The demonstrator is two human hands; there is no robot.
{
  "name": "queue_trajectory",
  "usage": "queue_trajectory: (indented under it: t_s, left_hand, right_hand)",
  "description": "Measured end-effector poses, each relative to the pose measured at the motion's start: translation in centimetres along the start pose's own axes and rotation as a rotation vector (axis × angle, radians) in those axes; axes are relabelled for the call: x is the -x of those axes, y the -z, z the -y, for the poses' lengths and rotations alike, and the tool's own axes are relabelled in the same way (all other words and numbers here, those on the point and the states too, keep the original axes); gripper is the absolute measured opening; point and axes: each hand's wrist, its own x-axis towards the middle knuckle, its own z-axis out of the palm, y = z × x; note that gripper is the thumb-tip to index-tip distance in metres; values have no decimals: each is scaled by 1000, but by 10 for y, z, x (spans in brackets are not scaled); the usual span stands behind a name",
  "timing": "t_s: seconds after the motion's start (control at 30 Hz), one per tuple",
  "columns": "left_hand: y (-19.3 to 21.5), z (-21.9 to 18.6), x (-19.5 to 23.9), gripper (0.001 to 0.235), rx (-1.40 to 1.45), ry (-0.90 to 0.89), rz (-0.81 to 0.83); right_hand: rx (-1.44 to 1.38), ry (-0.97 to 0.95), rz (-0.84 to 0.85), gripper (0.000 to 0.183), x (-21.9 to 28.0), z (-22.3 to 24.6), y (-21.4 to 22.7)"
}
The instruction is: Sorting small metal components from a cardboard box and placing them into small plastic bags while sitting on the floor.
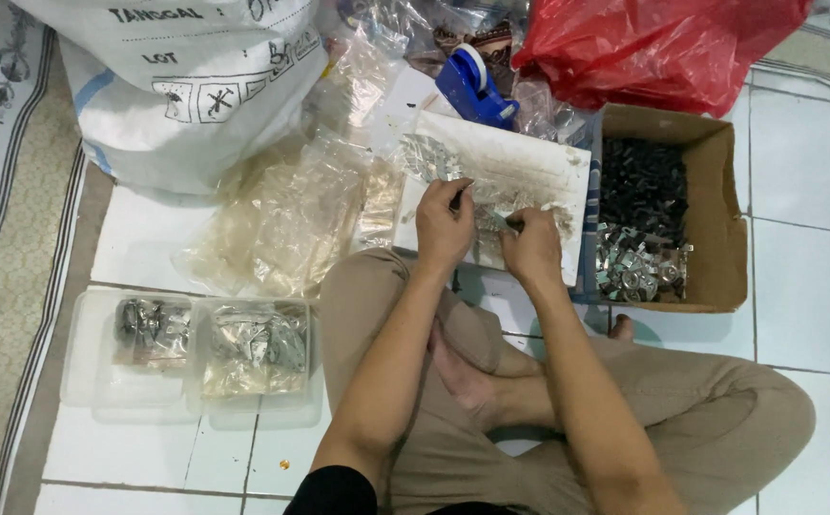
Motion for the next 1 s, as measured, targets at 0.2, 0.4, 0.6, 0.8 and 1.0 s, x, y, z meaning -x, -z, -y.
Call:
queue_trajectory:
  t_s: [0.2, 0.4, 0.6, 0.8, 1.0]
  left_hand:
    - [2, -4, 0, 19, 3, -10, -12]
    - [3, -5, 1, 20, 4, -4, -1]
    - [3, -8, 1, 20, 11, 7, 6]
    - [3, -7, 1, 21, -3, 11, 11]
    - [4, -6, 0, 20, 6, -21, 8]
  right_hand:
    - [126, 60, 55, 20, -5, 9, -6]
    - [88, 85, 64, 25, 4, 17, 1]
    - [-46, 118, 57, 40, 9, 17, 8]
    - [-18, 231, 24, 40, 25, 28, 10]
    - [-507, 42, -10, 67, 17, 8, 8]
